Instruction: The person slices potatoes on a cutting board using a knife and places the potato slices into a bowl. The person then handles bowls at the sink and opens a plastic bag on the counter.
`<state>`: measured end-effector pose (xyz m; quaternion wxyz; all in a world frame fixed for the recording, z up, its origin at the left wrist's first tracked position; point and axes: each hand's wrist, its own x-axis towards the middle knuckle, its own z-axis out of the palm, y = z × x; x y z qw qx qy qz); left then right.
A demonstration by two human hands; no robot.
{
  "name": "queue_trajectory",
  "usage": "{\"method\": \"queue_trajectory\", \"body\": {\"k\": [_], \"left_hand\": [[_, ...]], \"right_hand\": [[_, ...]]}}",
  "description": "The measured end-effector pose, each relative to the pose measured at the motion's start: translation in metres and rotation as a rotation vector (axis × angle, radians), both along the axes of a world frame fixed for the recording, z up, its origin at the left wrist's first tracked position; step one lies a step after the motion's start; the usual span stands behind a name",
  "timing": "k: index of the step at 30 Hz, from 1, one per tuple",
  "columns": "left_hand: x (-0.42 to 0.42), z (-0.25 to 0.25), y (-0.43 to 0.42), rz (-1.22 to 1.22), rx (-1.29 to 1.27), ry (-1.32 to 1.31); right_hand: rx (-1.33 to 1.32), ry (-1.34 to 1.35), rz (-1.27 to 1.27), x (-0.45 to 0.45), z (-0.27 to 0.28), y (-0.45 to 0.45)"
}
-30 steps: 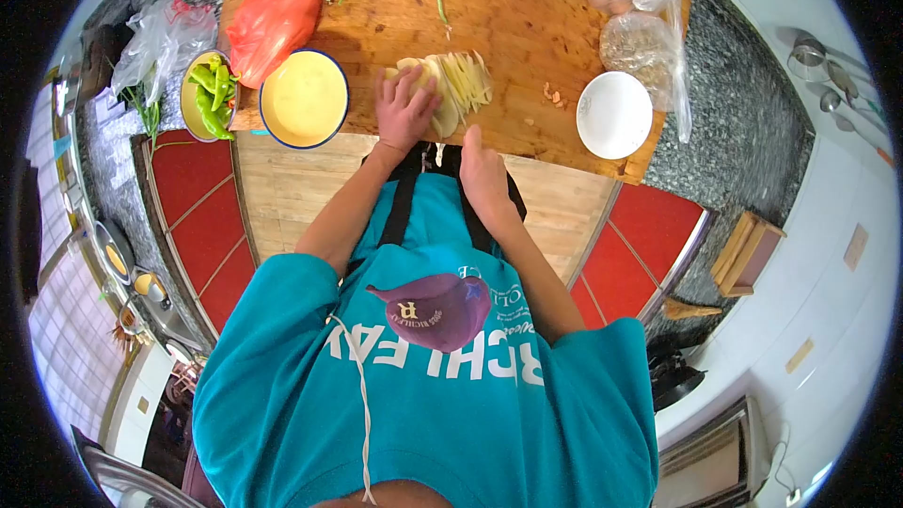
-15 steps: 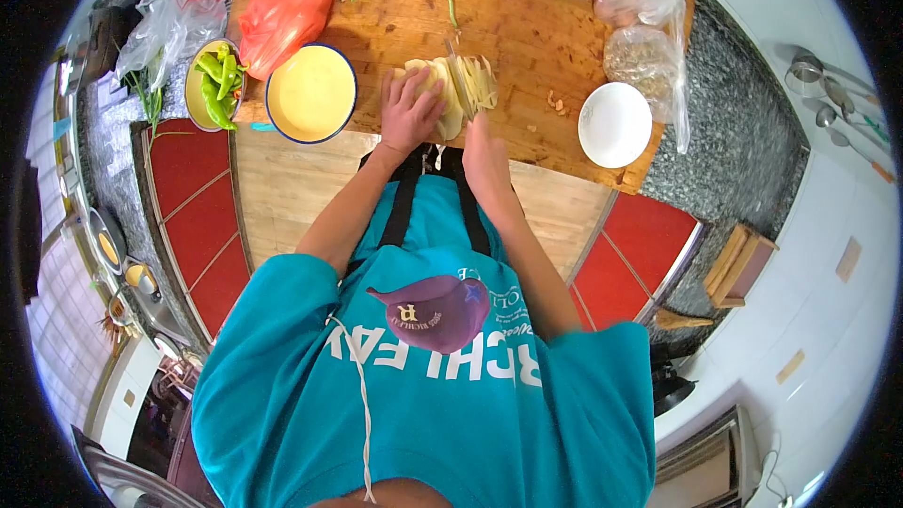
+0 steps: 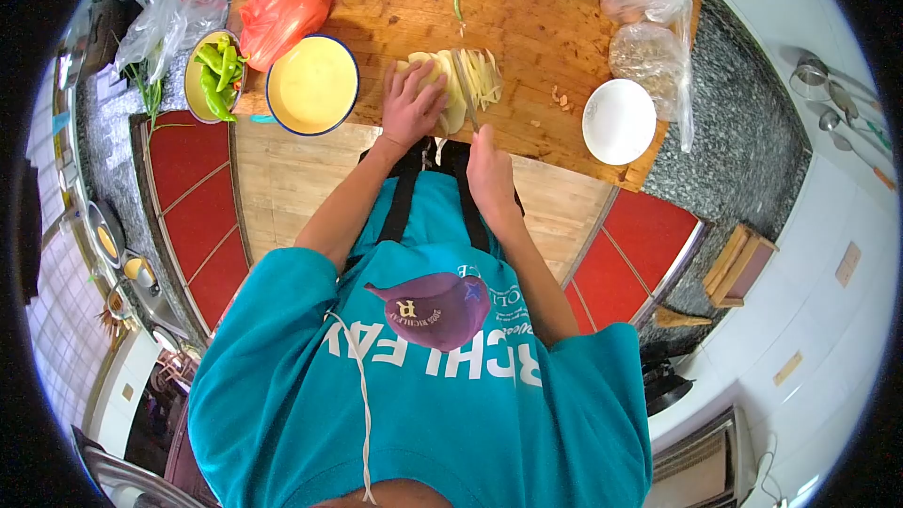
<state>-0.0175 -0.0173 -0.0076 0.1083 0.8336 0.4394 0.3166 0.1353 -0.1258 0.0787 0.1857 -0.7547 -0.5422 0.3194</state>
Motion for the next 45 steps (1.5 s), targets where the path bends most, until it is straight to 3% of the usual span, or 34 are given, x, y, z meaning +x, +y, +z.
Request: {"method": "queue_trajectory", "body": {"k": [15,28,37,45], "left_hand": [[0.0,0.002,0.001,-0.011,-0.007,-0.015],[0.0,0.0,0.002,-0.011,0.002,0.004],[-0.002,-0.005,0.003,0.004,0.01,0.015],[-0.007,0.005,-0.005,0.012,-0.026,0.066]], "right_hand": [[0.093,-0.039,0.033,-0.005,-0.001,-0.001],[-0.013,-0.015,0.032,-0.007,-0.002,0.002],[0.013,-0.019,0.02,-0.019,-0.053,0.044],[0.055,0.051,-0.028,-0.01,-0.008,0.033]]}}
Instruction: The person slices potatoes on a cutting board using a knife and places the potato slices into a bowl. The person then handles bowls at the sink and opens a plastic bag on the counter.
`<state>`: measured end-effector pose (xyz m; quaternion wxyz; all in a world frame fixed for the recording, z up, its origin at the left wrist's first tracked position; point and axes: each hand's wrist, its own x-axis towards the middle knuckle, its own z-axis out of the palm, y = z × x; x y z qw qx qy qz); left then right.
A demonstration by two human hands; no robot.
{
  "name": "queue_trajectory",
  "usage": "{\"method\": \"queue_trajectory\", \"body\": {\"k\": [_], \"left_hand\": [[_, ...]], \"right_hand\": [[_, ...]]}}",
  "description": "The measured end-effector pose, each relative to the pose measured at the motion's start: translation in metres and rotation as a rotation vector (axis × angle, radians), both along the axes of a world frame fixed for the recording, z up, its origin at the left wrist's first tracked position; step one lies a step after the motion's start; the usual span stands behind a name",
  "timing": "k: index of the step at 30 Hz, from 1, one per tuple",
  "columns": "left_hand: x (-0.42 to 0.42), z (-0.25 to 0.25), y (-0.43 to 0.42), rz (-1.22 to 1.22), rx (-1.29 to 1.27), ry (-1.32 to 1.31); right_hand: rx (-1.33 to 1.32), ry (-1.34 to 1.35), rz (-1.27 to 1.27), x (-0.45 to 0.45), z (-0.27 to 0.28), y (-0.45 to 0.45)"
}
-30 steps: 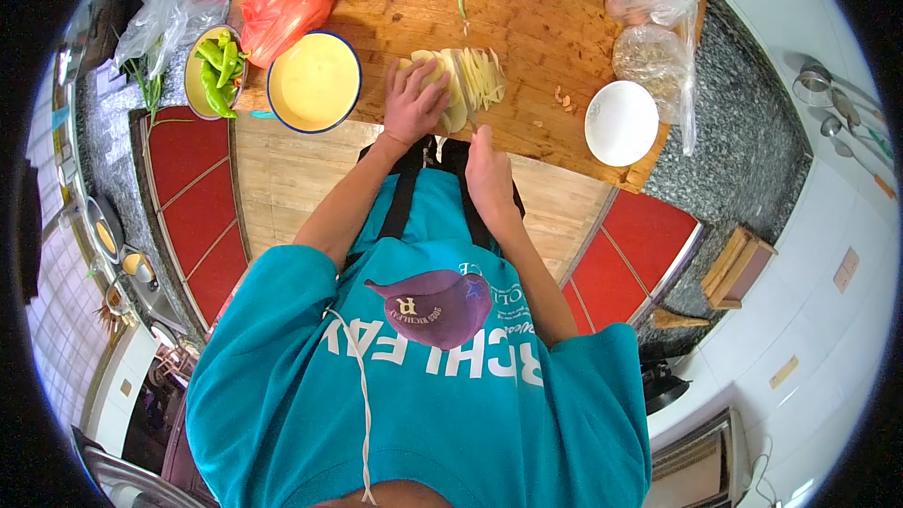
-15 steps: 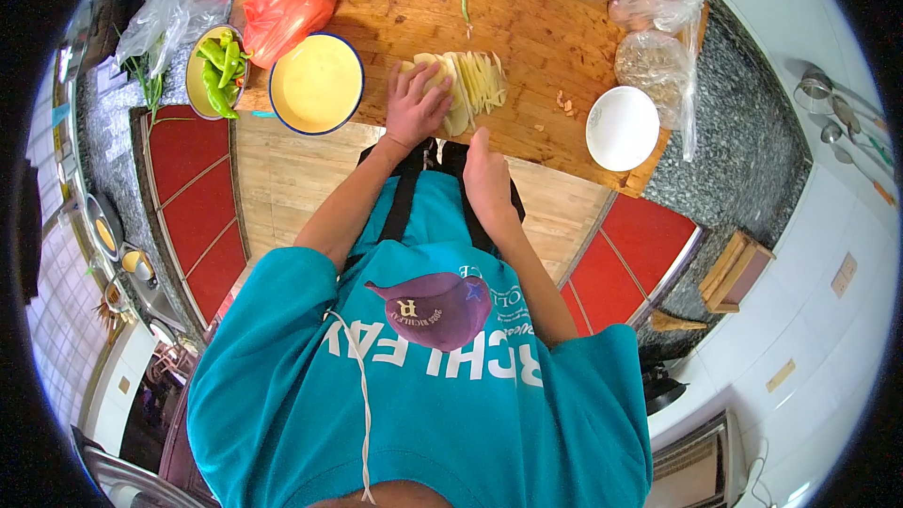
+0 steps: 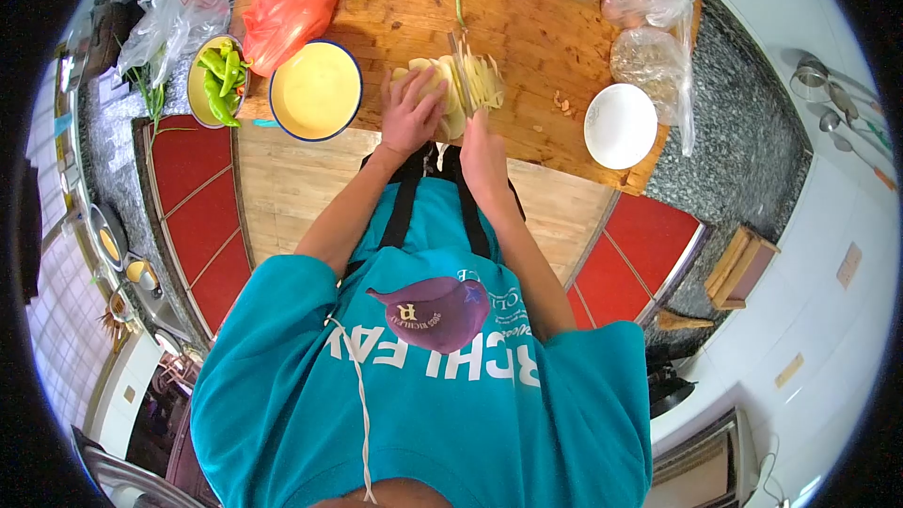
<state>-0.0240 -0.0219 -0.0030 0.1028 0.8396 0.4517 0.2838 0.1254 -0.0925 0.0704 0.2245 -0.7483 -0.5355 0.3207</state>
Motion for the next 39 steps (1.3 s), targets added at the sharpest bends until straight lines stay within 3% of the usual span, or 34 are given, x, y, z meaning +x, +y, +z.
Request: {"method": "queue_trajectory", "body": {"k": [24,30,33,39], "left_hand": [[-0.003,-0.003,0.001,-0.022,-0.03,-0.031],[-0.004,-0.004,0.002,-0.047,-0.039,-0.038],[-0.004,-0.005,0.0,-0.043,-0.01,-0.016],[-0.002,0.001,-0.001,-0.038,-0.108,0.02]], "right_hand": [[-0.081,-0.03,0.046,-0.007,-0.012,-0.027],[-0.08,-0.12,0.078,-0.012,-0.044,-0.007],[0.058,-0.059,0.054,-0.02,-0.047,0.031],[-0.003,-0.047,0.067,-0.01,-0.037,0.031]]}}
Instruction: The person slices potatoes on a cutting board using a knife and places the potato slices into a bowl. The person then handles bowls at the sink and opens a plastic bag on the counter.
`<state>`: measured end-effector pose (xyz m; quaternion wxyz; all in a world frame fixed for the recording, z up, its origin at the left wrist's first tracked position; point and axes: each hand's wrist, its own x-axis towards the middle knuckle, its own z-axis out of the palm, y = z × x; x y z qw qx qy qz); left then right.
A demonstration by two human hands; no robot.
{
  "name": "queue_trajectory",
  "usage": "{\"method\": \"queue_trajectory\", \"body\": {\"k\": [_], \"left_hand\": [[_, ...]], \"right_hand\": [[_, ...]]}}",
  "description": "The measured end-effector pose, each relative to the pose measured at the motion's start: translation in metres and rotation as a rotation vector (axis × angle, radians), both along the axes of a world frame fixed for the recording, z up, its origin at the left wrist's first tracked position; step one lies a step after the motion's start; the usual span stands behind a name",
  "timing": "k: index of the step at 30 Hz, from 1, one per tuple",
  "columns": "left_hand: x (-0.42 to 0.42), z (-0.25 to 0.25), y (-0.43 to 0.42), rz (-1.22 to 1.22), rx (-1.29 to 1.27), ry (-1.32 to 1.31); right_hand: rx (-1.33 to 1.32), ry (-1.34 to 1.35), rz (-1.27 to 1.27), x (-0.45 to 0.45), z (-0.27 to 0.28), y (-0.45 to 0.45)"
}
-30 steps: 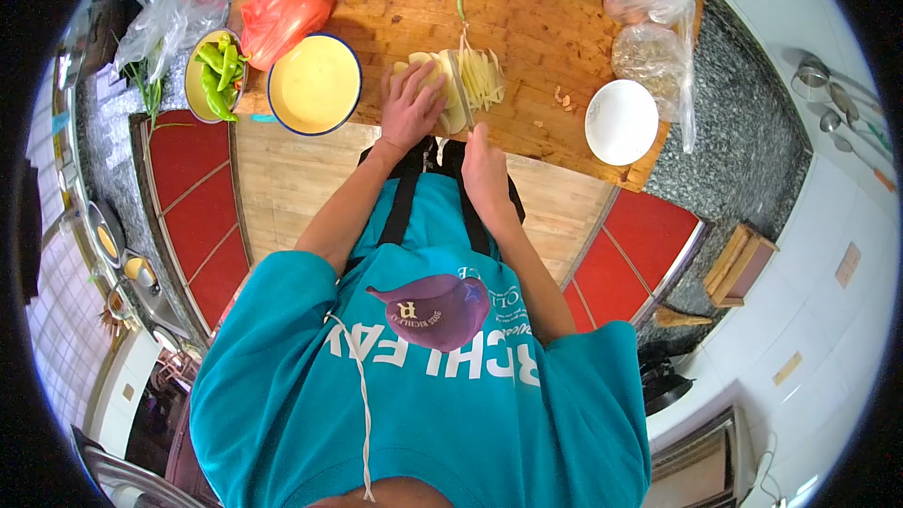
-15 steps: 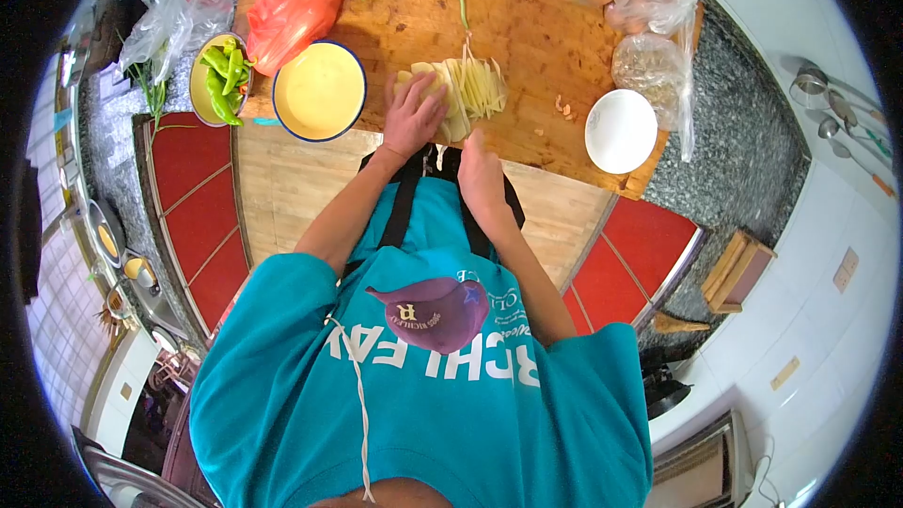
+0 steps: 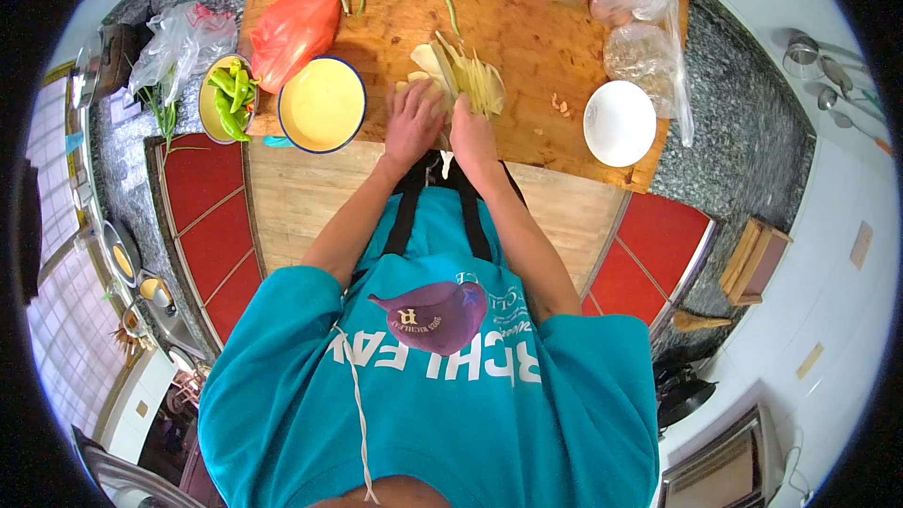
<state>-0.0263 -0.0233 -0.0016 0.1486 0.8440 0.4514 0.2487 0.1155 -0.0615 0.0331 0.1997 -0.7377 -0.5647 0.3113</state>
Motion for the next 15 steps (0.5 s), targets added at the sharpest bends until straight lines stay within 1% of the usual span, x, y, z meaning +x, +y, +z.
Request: {"method": "queue_trajectory", "body": {"k": [1,3,6,11,14,15], "left_hand": [[0.003,0.002,0.0,-0.003,0.002,-0.003],[0.005,0.005,0.004,0.076,-0.081,0.011],[0.009,0.008,0.009,0.108,-0.086,0.007],[0.006,0.008,0.016,0.081,-0.074,0.073],[0.005,0.007,0.017,0.076,-0.071,0.091],[0.004,0.006,0.017,0.068,-0.063,0.105]], "right_hand": [[-0.006,-0.026,0.009,0.002,-0.003,-0.003],[-0.034,-0.001,-0.001,0.002,-0.005,-0.009],[-0.085,0.03,-0.005,0.005,-0.002,-0.017],[-0.128,0.024,0.02,0.004,0.0,-0.014],[-0.108,-0.006,-0.014,-0.003,-0.013,-0.001],[-0.009,-0.015,0.002,-0.002,-0.015,0.015]]}}
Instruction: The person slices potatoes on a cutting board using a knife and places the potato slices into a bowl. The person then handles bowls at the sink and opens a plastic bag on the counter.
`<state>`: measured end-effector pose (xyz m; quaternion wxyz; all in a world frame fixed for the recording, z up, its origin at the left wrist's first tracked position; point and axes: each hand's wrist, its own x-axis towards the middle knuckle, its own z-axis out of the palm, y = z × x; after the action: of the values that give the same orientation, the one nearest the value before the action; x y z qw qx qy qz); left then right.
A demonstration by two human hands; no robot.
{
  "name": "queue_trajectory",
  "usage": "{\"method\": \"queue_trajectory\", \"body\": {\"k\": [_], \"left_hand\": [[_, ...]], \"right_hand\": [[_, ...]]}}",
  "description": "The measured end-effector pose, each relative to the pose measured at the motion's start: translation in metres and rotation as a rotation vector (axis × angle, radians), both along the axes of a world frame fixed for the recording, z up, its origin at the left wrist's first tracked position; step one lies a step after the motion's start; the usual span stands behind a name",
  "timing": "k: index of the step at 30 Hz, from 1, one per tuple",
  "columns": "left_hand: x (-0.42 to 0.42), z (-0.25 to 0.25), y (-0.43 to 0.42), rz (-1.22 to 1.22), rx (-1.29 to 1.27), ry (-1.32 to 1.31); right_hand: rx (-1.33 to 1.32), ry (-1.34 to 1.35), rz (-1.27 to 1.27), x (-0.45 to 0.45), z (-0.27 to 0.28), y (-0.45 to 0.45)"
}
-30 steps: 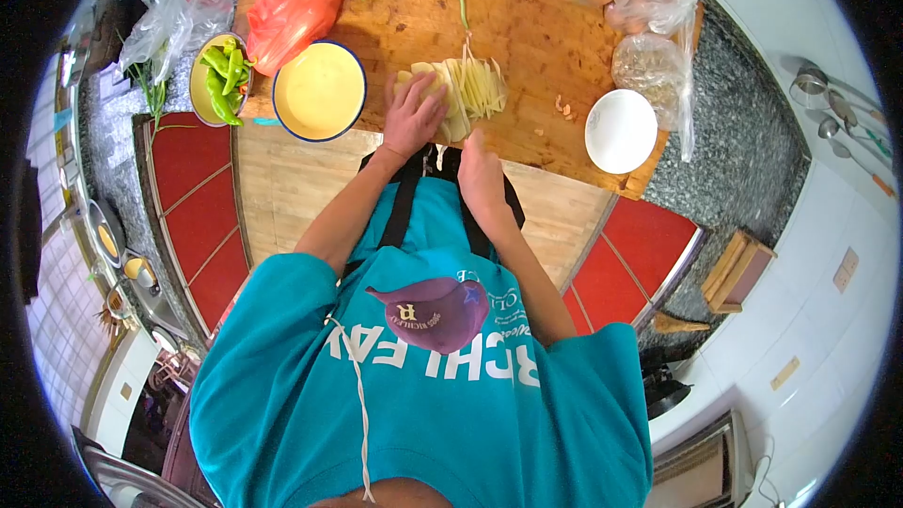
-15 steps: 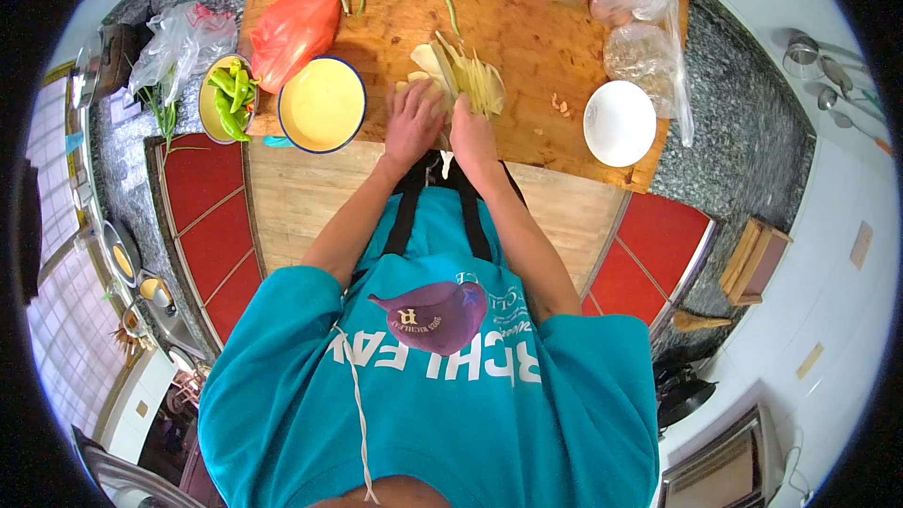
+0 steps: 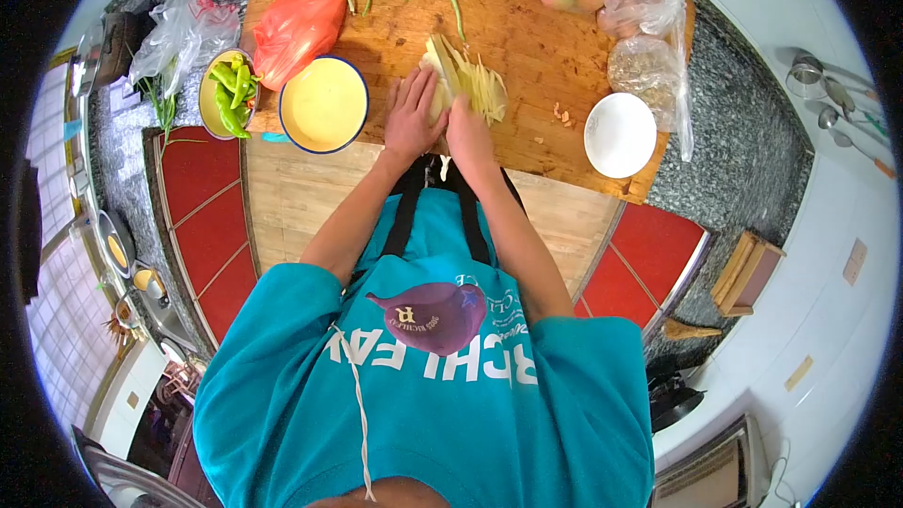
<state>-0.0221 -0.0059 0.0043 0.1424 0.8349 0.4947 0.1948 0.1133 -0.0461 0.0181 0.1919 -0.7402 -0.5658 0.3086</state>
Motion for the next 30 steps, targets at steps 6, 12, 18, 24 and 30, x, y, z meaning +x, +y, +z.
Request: {"method": "queue_trajectory", "body": {"k": [6,12,18,24,30], "left_hand": [[0.003,0.007,0.001,0.004,-0.033,0.004],[0.001,0.011,-0.003,0.007,-0.044,0.013],[0.006,0.012,-0.004,-0.003,-0.046,0.014],[0.007,0.013,-0.004,0.016,-0.046,0.0],[0.032,0.002,0.033,0.319,-0.175,-0.279]], "right_hand": [[0.075,0.122,0.011,0.014,0.032,-0.009],[0.029,0.056,-0.032,0.02,0.041,-0.05],[0.075,0.013,-0.04,0.023,0.038,-0.052],[0.028,0.009,0.001,0.025,0.036,-0.043],[0.024,0.017,-0.043,0.026,0.042,-0.054]]}}
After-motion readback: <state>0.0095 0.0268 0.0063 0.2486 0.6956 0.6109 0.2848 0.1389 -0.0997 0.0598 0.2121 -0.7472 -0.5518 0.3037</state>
